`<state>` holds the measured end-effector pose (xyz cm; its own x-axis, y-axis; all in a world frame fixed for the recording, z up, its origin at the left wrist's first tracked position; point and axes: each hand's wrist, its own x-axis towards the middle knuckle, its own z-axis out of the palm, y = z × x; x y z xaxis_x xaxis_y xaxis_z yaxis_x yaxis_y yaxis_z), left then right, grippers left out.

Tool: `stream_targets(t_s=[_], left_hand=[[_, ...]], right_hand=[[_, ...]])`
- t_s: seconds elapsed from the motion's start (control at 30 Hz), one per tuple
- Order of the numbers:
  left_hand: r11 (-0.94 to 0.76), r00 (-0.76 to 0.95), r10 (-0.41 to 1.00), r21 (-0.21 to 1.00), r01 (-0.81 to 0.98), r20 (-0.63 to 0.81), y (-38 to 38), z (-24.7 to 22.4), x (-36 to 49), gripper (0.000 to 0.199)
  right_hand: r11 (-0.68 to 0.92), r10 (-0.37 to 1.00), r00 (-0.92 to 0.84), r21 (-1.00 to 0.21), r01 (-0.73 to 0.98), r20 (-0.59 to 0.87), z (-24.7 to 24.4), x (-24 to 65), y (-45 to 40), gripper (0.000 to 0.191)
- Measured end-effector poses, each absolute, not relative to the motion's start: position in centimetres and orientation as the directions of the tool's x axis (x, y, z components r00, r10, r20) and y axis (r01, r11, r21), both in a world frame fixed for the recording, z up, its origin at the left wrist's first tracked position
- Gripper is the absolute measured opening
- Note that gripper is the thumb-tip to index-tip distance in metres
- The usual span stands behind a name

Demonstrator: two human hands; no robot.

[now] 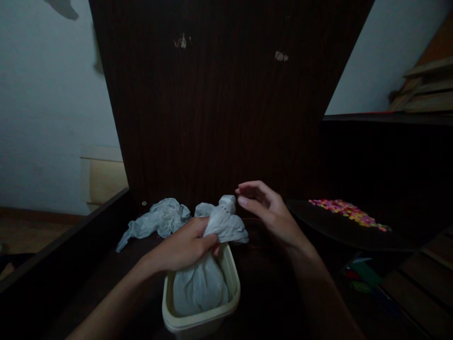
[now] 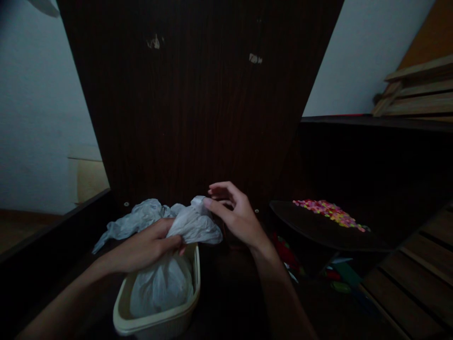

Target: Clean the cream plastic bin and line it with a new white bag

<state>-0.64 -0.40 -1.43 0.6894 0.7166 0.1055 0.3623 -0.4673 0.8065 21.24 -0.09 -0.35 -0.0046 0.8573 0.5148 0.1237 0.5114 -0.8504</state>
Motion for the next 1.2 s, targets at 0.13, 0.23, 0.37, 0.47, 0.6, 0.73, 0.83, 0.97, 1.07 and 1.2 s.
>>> stream_targets(t_s=[0.13,0.23,0.37,0.47,0.6,0.73,0.83,0.97,1.07,1.2], left_hand=[[-0.496,0.721,0.685,0.791,0.359,0.103,-0.6,-1.2,-0.7,0.018],[-0.514,0.751,0.653,0.787,0.342,0.1,-0.6,-1.1,-0.8,0.019],[-0.488,0.766,0.638,0.81,0.326,0.076,-0.3,-1.1,-1.1,0.018],[-0.458,0.761,0.645,0.832,0.315,0.067,-0.1,-1.2,-1.2,0.017],[-0.473,0.746,0.658,0.826,0.307,0.099,-0.3,-1.2,-0.9,0.013],[-0.563,0.681,0.701,0.749,0.349,0.21,-1.0,-1.1,-0.6,0.016],[-0.63,0.68,0.677,0.7,0.336,0.282,-1.4,-1.0,-0.6,0.023],[-0.628,0.702,0.667,0.694,0.352,0.248,-1.3,-0.9,-0.8,0.015],[-0.615,0.715,0.662,0.71,0.343,0.227,-1.0,-0.8,-1.0,0.013],[-0.545,0.737,0.651,0.787,0.289,0.18,-0.6,-0.7,-1.3,0.023]], right_hand=[[0.491,0.871,-0.08,-0.846,0.207,0.485,-1.3,20.1,0.2,0.03],[0.43,0.901,0.012,-0.896,0.114,0.434,-2.3,20.7,1.8,0.025],[0.419,0.874,0.219,-0.901,0.113,0.434,-3.1,22.5,3.7,0.019],[0.475,0.825,0.248,-0.861,0.18,0.508,-2.3,23.0,2.8,0.017],[0.734,0.677,-0.254,-0.615,0.287,0.69,0.1,21.6,-1.8,0.048],[0.81,0.574,-0.64,-0.468,0.353,0.511,0.9,19.4,-4.6,0.081],[0.802,0.593,-0.672,-0.4,0.444,0.443,0.3,18.6,-4.3,0.087],[0.746,0.665,-0.632,-0.378,0.547,0.397,-0.1,18.9,-3.6,0.081],[0.683,0.73,-0.554,-0.399,0.612,0.4,-0.2,19.3,-3.6,0.071],[0.609,0.787,-0.456,-0.408,0.68,0.416,-0.1,19.9,-3.6,0.059]])
